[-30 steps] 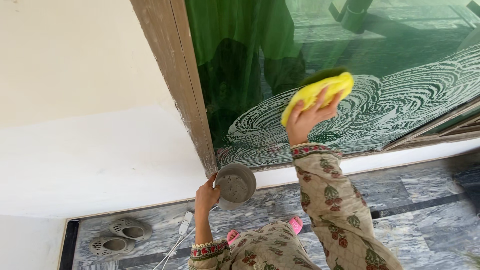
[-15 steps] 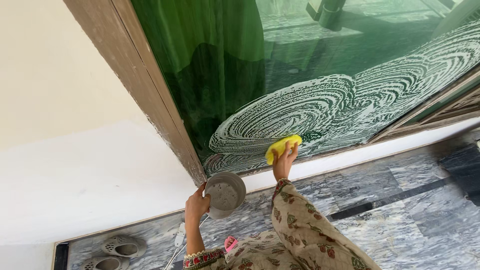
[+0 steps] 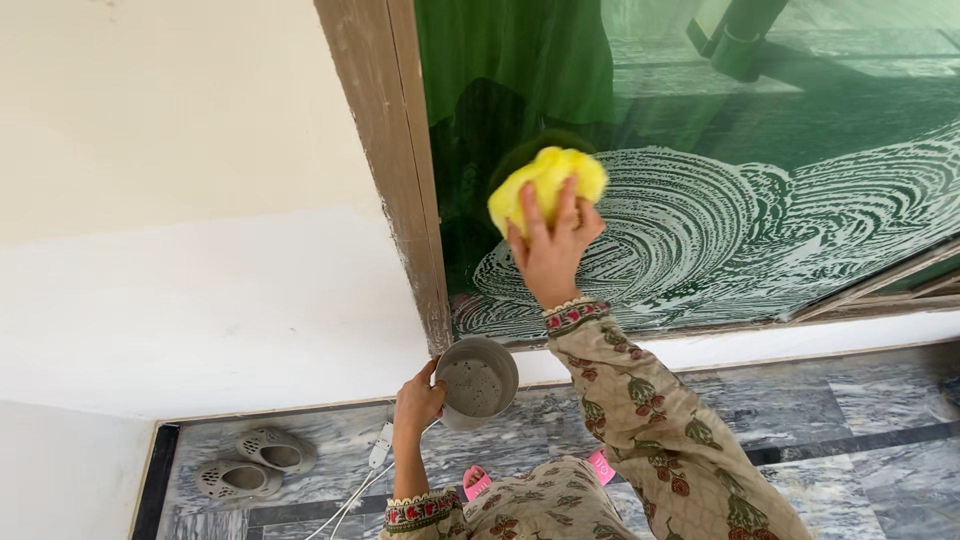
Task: The person cleans a window pane by scrubbing it in circular motions with a yellow sponge, dipping the sponge into a small bucket of water held in the other hand.
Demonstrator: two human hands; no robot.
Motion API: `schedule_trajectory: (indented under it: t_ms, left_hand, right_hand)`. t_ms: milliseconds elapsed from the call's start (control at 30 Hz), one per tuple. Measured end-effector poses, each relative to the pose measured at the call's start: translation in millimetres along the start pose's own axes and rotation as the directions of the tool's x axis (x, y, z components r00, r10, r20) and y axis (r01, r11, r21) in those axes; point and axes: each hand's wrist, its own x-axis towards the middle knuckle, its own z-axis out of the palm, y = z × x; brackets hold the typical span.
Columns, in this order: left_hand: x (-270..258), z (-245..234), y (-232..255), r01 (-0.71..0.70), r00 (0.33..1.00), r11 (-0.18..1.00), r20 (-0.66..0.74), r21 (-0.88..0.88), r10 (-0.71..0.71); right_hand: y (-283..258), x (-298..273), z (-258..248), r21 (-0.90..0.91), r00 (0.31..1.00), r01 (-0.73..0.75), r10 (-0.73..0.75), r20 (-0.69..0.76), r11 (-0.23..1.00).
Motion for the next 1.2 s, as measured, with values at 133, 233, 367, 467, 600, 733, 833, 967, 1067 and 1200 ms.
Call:
schedule_trajectory:
  t_ms: [133,233,367,467,600,733,833,967,1067,1200]
  left_hand:
    - [-9,-9,-6,0.033,0.998,0.999,-0.051,-0.007,-0.033]
    - [-13,-15,-9,0.029,0.996,1.0,-0.087,-0.006,-0.03]
    - [-16,-22,-16,0.027,0.995,1.0,-0.1,0.002,-0.026]
    - [-18,-26,-19,0.033,0.993,0.999,-0.112,-0.013,-0.034]
    - [-21,-30,-14,0.048,0.994,0.999,-0.1,-0.019,-0.05]
    - [-19,-29,-2,0.021,0.994,0.999,-0.11,-0.037,-0.025]
    - [-19,-26,4,0.036,0.994,0.998,-0.096,-0.052,-0.041]
    - [-10,-20,8,0.005,0.997,1.0,-0.077,-0.015,-0.006]
    - [-7,-18,6,0.004,0.997,1.0,-0.076,-0.004,-0.005]
    - [-8,-24,-1,0.031,0.996,0.997,-0.076,-0.07,-0.037]
  right_hand:
    - [-48,-67,44,-0.064,0.98,0.153,-0.143,0.138,0.986]
    - [-35,-160,67,-0.103,0.895,0.316,-0.26,0.361,0.943]
    - [-21,-237,72,-0.03,0.66,0.488,-0.346,0.667,0.873]
    - [-22,-204,74,-0.012,0.771,0.459,-0.392,0.501,0.888]
    - [-34,-80,35,-0.039,0.919,0.324,-0.304,0.251,0.945]
    - [-48,42,-12,-0.122,0.963,0.262,-0.251,0.101,0.957]
    - [-54,80,-30,-0.111,0.967,0.252,-0.245,0.066,0.961]
    - [-57,75,-32,0.043,0.973,0.218,-0.22,0.065,0.975]
    - [-60,63,-46,0.237,0.984,0.163,-0.175,0.032,0.958]
    - [-71,83,-46,0.119,0.938,0.34,-0.346,0.033,0.933]
